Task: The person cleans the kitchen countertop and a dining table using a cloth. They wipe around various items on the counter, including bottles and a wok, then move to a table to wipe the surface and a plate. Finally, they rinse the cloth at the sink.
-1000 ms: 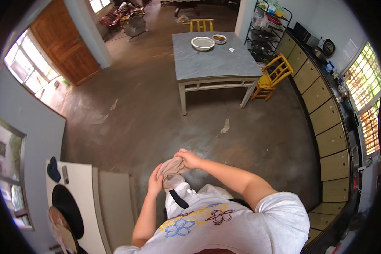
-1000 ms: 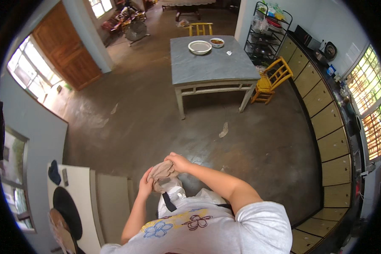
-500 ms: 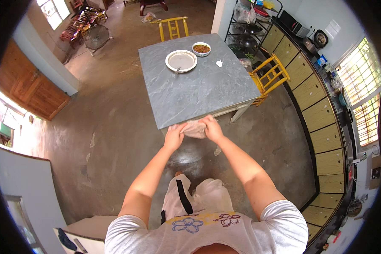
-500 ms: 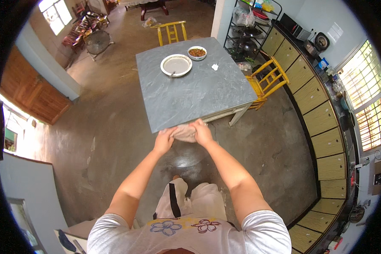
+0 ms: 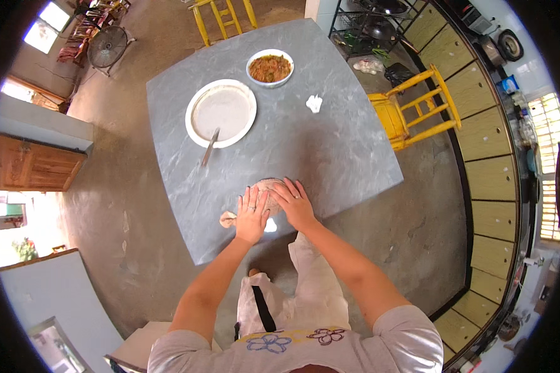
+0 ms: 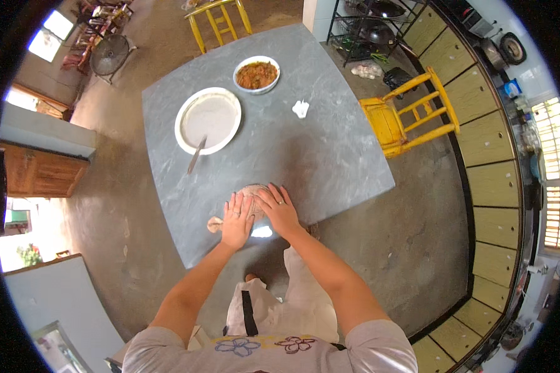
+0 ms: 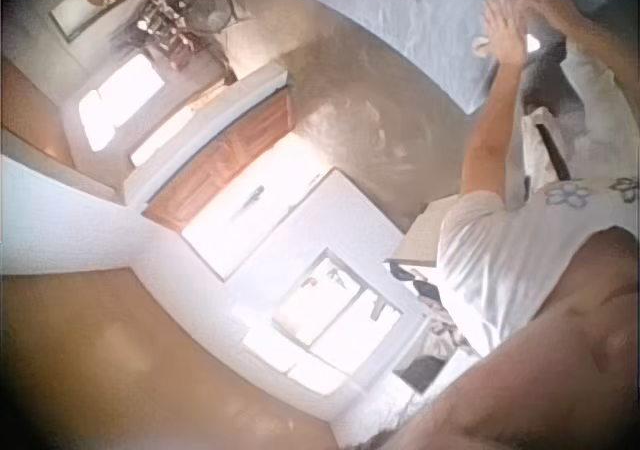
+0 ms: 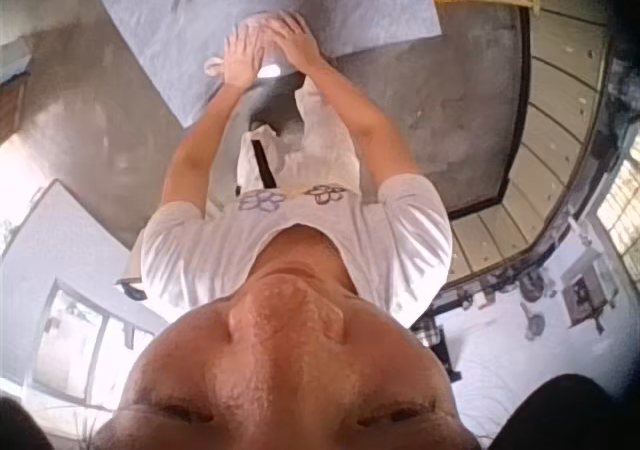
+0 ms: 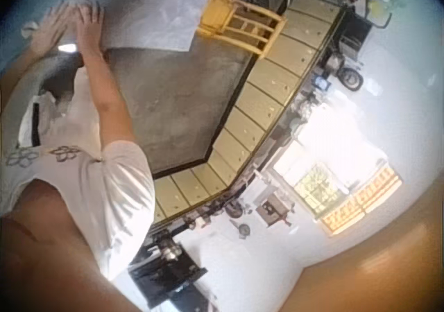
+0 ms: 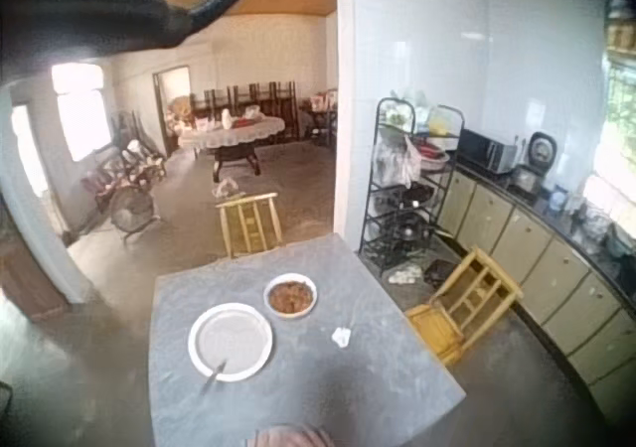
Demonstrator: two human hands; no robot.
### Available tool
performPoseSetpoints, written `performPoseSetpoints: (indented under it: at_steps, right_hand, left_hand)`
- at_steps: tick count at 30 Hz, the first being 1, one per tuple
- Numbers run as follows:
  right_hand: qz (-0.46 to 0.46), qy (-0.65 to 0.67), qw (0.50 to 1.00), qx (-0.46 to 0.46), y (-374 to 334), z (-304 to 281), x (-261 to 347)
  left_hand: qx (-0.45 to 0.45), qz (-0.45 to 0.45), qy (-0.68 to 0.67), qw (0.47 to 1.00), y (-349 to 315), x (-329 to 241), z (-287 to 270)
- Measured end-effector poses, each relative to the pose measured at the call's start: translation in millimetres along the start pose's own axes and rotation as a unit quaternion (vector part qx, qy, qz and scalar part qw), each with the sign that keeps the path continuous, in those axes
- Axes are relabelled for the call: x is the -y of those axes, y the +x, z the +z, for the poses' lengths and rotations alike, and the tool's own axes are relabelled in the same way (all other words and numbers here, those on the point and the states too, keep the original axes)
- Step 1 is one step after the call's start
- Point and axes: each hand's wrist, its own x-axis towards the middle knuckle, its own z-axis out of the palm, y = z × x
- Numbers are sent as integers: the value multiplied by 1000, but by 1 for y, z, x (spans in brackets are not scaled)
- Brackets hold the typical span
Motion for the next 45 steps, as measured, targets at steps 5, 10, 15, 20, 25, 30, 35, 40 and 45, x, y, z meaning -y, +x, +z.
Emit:
performPoseSetpoints:
  at_steps: [5, 10, 15, 20, 25, 30, 35, 40, 45]
  right_hand:
    - [68, 10, 997, -44, 80, -22, -96]
    - [121, 66, 983, -123, 139, -32, -153]
    - [101, 120, 986, -52, 91, -46, -130]
    - [70, 200, 977, 21, 92, -84, -137]
    - [212, 120, 963, -115, 201, -87, -185]
    - [213, 56, 975, -39, 224, -58, -215]
    - [171, 119, 970, -129, 200, -72, -227]
    - [310, 302, 892, -128, 160, -131, -179]
    - [267, 313, 911, -34, 114, -136, -67]
  left_hand:
    - [-22, -31, 1, 999, 138, -34, 28]
    - [-58, -44, -10, 997, 233, -52, 39]
    - [19, -67, -34, 997, 167, -60, 32]
    - [34, -85, -30, 995, 125, -78, 31]
    - [31, -131, -30, 990, 145, -84, 31]
    - [5, -154, -61, 986, 186, -97, 33]
    - [-8, -156, -81, 984, 230, -93, 36]
    - [-78, -136, -143, 977, 212, -86, 6]
    - [-70, -200, -314, 925, 52, -61, -76]
